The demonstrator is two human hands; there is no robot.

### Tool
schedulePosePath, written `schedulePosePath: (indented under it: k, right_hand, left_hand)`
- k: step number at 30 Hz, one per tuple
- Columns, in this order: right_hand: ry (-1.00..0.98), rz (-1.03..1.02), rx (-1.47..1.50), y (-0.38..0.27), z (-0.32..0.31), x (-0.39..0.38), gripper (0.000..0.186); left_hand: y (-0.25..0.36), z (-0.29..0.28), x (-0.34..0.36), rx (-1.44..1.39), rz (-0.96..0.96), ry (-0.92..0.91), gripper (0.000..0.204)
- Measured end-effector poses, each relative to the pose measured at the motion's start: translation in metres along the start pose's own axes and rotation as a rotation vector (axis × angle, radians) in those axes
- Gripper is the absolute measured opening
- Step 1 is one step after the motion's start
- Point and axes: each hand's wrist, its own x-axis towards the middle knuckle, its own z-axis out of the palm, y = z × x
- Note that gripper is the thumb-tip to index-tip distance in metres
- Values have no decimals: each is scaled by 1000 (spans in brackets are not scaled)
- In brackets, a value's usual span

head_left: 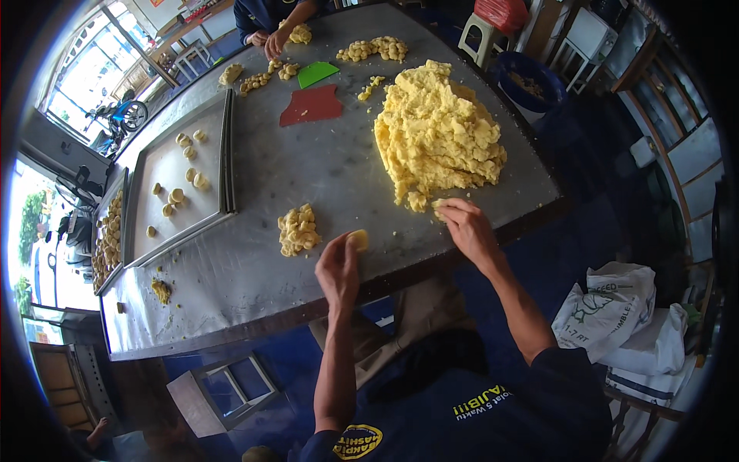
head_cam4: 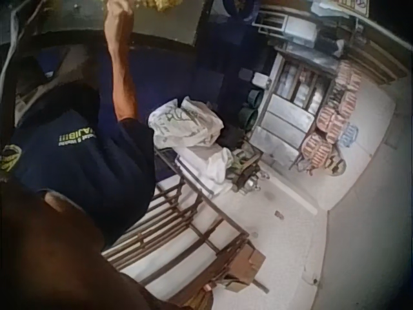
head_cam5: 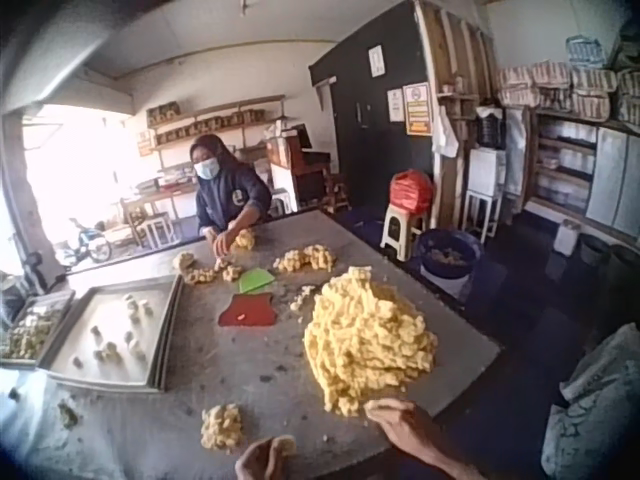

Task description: The person shapes dough into balls by hand and places them onto a tray. They take portions from a mound of dough on a metal table, roll them between their palms, and arrange the balls in rows on a metal tray.

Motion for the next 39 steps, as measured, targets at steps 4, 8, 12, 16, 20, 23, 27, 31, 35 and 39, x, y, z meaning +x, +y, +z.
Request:
schedulePosePath:
  k: [4, 8, 12, 16, 20, 23, 27, 31, 35, 39]
  right_hand:
    - [33, 90, 443, -55, 26, 3, 20]
    - [93, 103, 453, -72, 49, 2, 23]
    - [31, -163, 409, -73, 43, 5, 23]
    - [-28, -107, 568, -93, 48, 10, 23]
    - [-65, 7, 454, -94, 54, 4, 18]
    - [-67, -134, 238, -97, 58, 1, 16]
    - [-91, 66, 590, -88, 49, 14, 21]
    - [-255, 319, 783, -72, 58, 16, 39]
    - [-326, 240, 544, -73, 66, 27, 43]
    - [-287, 45, 463, -78, 51, 33, 42]
  left_hand:
    - [-4, 35, 2, -286, -24, -123, 29]
    - [-5, 49, -8, -417, -20, -177, 28]
    - [10, 16, 18, 63, -225, -341, 13]
    - [-10, 11, 20, 372, 190, -284, 27]
    - [-12, 22, 6, 328, 146, -160, 26]
    - [-9, 18, 6, 305, 156, -241, 27]
    - [-9, 10, 5, 238, 243, -254, 23]
    - [-9, 11, 5, 120, 208, -291, 19]
    - [-16, 13, 6, 213, 319, -306, 25]
    - [-13, 12, 6, 188, 298, -335, 26]
